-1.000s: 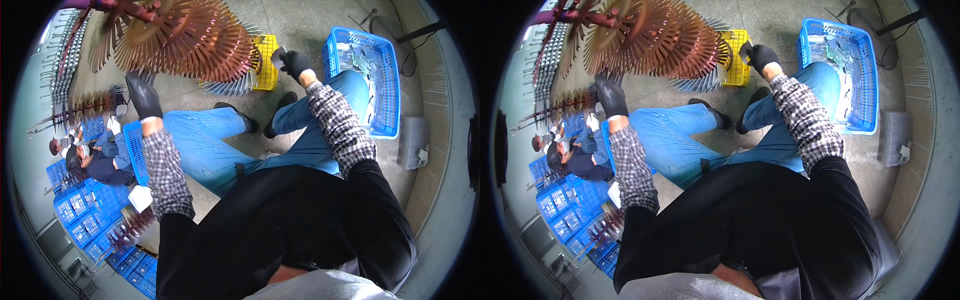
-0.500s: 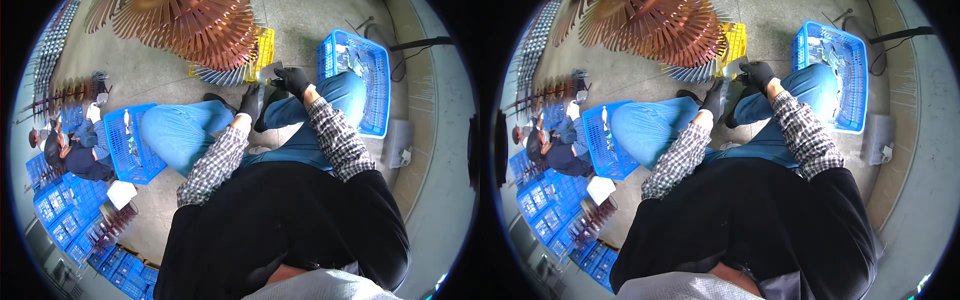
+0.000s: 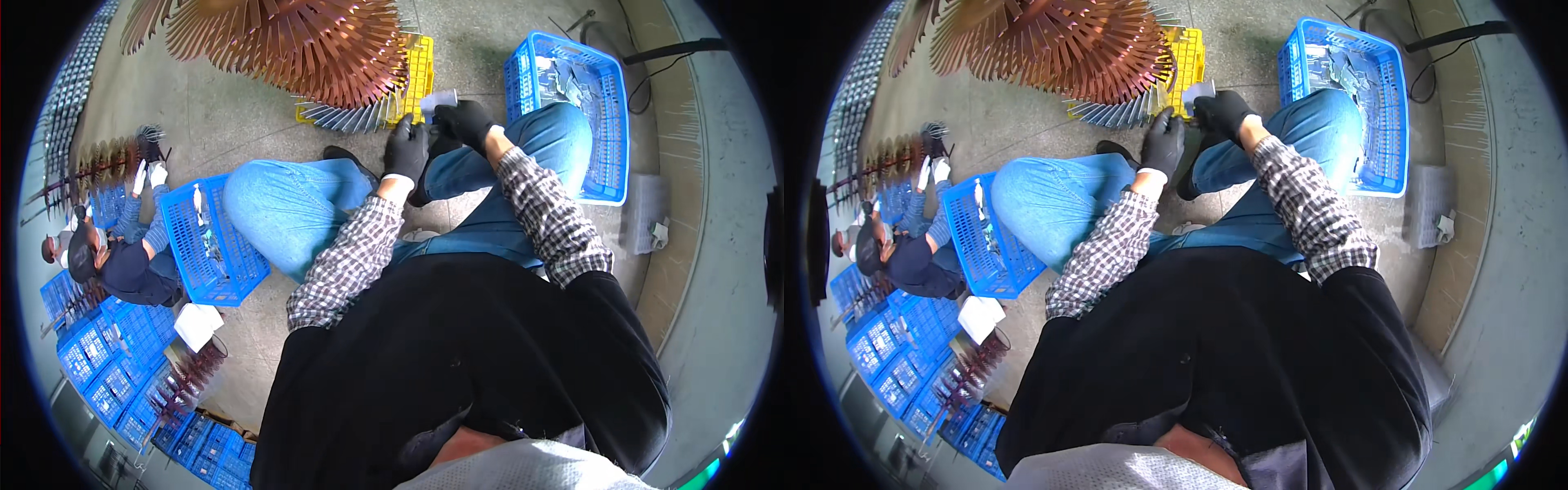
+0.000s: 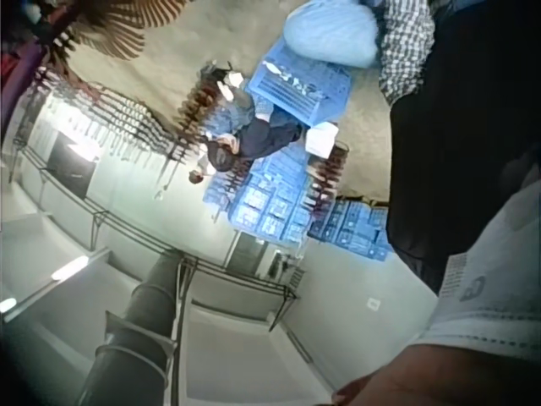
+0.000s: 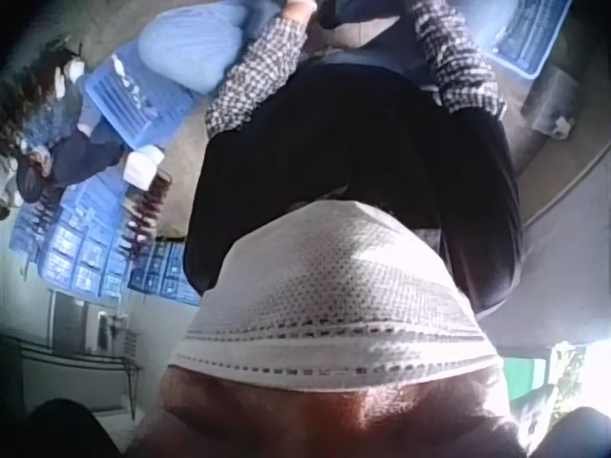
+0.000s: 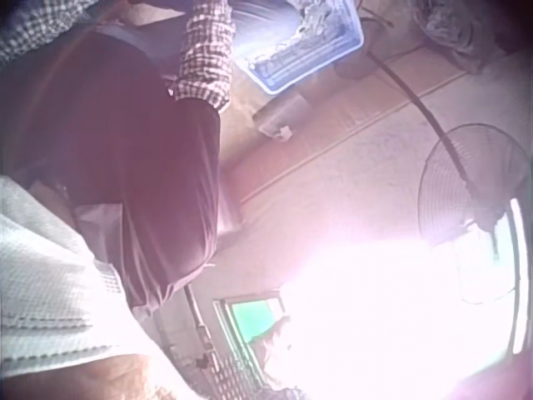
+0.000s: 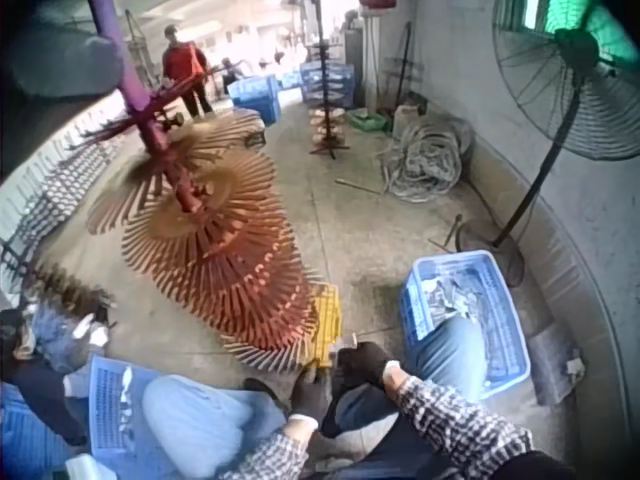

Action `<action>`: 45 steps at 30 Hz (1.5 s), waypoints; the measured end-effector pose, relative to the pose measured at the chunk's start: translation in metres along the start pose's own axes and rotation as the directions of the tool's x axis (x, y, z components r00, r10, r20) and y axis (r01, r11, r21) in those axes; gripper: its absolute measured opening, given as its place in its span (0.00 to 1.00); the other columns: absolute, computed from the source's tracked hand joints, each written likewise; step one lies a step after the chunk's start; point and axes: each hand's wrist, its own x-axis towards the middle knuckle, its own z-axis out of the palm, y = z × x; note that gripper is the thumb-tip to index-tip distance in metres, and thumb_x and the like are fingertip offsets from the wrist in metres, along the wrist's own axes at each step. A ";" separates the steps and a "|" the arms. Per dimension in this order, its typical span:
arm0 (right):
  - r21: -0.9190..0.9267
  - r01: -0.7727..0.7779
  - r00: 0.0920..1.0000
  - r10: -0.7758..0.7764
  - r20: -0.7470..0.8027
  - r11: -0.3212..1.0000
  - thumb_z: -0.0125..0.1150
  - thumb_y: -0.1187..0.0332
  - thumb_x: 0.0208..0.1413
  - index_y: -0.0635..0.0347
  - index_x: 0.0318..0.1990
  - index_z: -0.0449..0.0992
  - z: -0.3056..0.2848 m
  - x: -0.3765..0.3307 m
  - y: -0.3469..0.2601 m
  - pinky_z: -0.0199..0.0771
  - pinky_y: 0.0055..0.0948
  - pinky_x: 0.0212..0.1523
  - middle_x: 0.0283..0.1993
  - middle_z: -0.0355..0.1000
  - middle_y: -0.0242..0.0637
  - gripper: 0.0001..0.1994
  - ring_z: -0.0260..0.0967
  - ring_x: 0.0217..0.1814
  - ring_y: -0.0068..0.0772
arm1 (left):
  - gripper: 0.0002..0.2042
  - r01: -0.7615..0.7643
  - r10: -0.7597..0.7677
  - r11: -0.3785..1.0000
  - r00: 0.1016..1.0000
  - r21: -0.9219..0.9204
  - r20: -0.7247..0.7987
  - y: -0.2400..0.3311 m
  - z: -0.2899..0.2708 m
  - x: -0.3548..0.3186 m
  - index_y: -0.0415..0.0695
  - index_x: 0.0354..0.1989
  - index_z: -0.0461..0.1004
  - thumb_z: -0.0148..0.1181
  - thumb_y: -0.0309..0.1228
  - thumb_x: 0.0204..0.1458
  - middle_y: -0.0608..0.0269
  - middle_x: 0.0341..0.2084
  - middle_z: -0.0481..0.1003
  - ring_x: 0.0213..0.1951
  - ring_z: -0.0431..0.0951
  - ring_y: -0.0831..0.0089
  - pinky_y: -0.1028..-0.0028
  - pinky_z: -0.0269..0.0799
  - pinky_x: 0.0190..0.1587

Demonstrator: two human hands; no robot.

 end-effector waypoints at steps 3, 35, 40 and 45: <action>0.122 -0.018 1.000 0.020 -0.013 0.992 0.62 0.66 0.60 0.69 0.47 0.79 0.013 0.033 0.013 0.79 0.26 0.28 0.37 0.79 0.46 0.14 0.82 0.33 0.36 | 0.17 -0.140 0.127 0.968 0.989 0.210 0.073 0.034 -0.045 0.010 0.42 0.56 0.77 0.56 0.35 0.62 0.45 0.46 0.81 0.44 0.80 0.50 0.63 0.76 0.46; -0.316 0.178 0.981 -0.194 -0.018 0.932 0.58 0.58 0.61 0.71 0.43 0.78 0.065 0.086 0.009 0.79 0.39 0.33 0.36 0.81 0.47 0.19 0.80 0.32 0.45 | 0.26 -0.393 0.359 0.481 0.904 0.784 0.232 0.005 -0.084 0.050 0.49 0.68 0.69 0.53 0.42 0.61 0.55 0.63 0.71 0.60 0.72 0.47 0.43 0.60 0.63; -0.593 0.237 0.934 -0.348 -0.078 0.769 0.57 0.60 0.59 0.70 0.42 0.81 0.066 0.091 0.018 0.81 0.45 0.37 0.37 0.82 0.52 0.18 0.81 0.38 0.52 | 0.24 -0.432 0.458 0.420 0.860 0.798 0.225 0.016 -0.079 0.055 0.48 0.65 0.71 0.52 0.43 0.62 0.54 0.57 0.76 0.53 0.77 0.49 0.47 0.67 0.57; -0.549 0.202 0.947 -0.304 -0.101 0.811 0.58 0.60 0.59 0.69 0.42 0.81 0.066 0.091 0.019 0.79 0.45 0.37 0.38 0.82 0.52 0.17 0.81 0.36 0.52 | 0.20 -0.417 0.385 0.500 0.892 0.759 0.237 0.025 -0.080 0.066 0.48 0.59 0.76 0.52 0.41 0.62 0.54 0.47 0.82 0.45 0.81 0.52 0.52 0.73 0.48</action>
